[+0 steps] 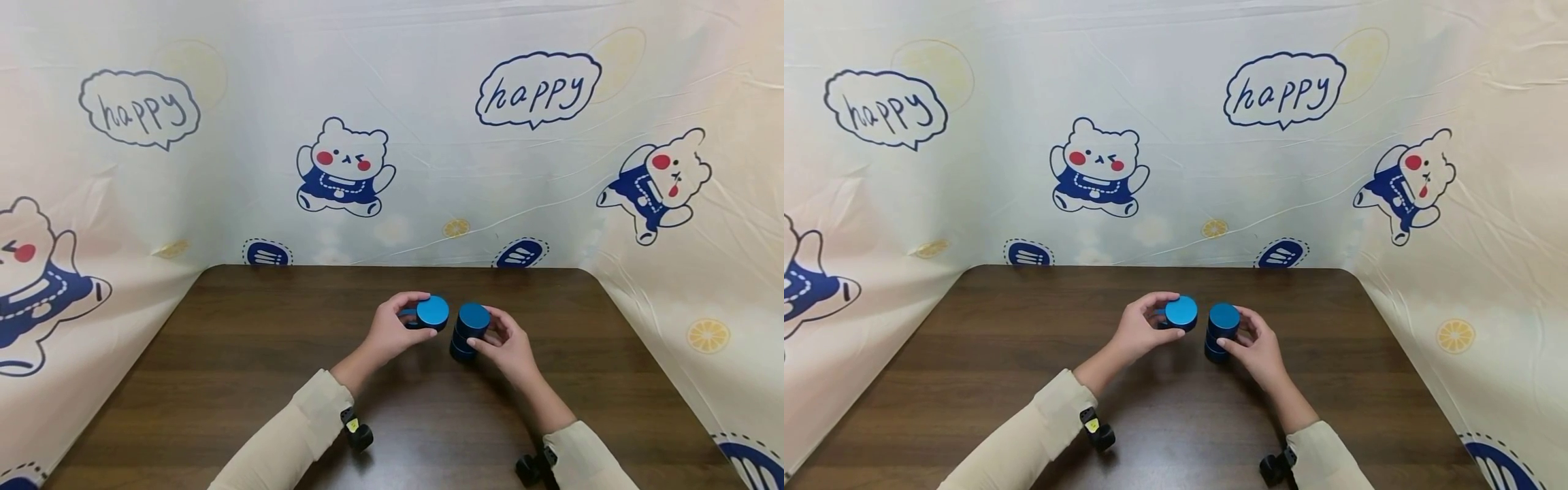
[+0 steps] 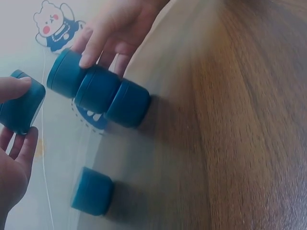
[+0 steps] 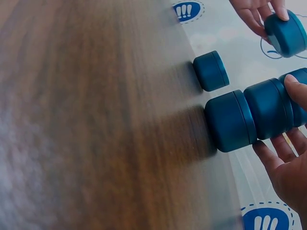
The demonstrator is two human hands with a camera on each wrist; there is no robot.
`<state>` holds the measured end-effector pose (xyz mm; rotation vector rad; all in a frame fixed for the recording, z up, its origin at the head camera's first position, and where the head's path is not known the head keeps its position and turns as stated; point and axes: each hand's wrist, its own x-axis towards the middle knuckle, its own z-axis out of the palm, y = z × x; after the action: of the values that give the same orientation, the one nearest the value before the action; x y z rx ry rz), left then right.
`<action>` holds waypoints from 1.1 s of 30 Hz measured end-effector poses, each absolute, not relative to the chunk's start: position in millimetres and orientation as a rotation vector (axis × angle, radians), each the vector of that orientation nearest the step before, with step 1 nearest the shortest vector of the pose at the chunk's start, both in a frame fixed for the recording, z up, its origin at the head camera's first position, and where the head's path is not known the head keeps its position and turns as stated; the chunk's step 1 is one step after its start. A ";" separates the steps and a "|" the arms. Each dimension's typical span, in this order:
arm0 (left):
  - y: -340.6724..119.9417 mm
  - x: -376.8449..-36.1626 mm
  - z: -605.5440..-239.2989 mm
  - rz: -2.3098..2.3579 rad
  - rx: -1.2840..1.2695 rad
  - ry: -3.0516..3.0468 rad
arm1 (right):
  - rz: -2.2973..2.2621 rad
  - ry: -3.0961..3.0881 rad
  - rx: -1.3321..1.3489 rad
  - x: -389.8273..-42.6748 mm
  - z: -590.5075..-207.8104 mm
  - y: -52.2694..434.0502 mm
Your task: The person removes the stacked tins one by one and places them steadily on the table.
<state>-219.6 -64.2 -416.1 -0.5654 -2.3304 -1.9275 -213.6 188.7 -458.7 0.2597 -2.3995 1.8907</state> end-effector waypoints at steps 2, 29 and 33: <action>-66.4 -219.4 -417.1 -1.922 -0.545 -2.321 | 1.894 -2.401 0.258 -213.8 -459.1 188.9; -110.5 -224.7 -433.5 -1.910 -0.273 -2.251 | 1.932 -2.405 0.234 -212.2 -457.0 189.1; -115.9 -224.6 -434.5 -1.884 -0.220 -2.269 | 1.935 -2.416 0.217 -211.7 -456.6 189.0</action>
<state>-224.6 -115.9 -434.5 -0.2201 -2.2690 -1.8843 -211.7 189.0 -456.6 0.2166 -2.4161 1.9352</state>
